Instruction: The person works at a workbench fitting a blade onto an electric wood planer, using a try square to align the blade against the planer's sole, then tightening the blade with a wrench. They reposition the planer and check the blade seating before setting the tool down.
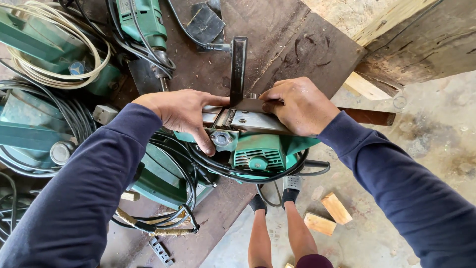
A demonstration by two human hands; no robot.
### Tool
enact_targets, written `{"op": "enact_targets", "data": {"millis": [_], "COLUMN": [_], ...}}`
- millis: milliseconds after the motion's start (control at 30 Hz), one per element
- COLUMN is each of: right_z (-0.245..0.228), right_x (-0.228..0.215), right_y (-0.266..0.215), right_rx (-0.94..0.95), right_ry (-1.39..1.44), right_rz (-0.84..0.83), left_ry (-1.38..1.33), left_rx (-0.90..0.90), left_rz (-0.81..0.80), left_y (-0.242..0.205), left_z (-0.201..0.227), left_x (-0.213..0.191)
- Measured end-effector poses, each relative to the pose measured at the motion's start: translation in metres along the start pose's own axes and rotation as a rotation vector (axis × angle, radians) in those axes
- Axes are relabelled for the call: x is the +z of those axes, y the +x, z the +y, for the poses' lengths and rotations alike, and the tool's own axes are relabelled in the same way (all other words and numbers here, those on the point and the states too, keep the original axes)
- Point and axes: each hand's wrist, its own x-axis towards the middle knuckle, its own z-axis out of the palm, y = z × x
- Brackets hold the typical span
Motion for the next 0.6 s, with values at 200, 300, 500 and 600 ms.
{"op": "enact_targets", "data": {"millis": [200,300,500,600], "right_z": [-0.008,-0.016,-0.020,-0.019], "right_x": [-0.006,-0.009,-0.012,-0.009], "right_y": [0.001,0.001,0.001,0.000], "right_rx": [0.072,0.148,0.181,0.164], "right_ry": [-0.007,-0.025,-0.047,-0.033], "right_rz": [0.005,0.003,0.021,0.029], "left_ry": [0.019,-0.144,-0.326,-0.359], "left_rx": [0.032,0.110,0.143,0.127], "left_rz": [0.042,0.050,0.084,0.101], "left_y": [-0.002,0.000,0.011,0.014], "left_z": [-0.003,-0.013,-0.035,-0.037], "left_x": [0.002,0.005,0.011,0.014]}}
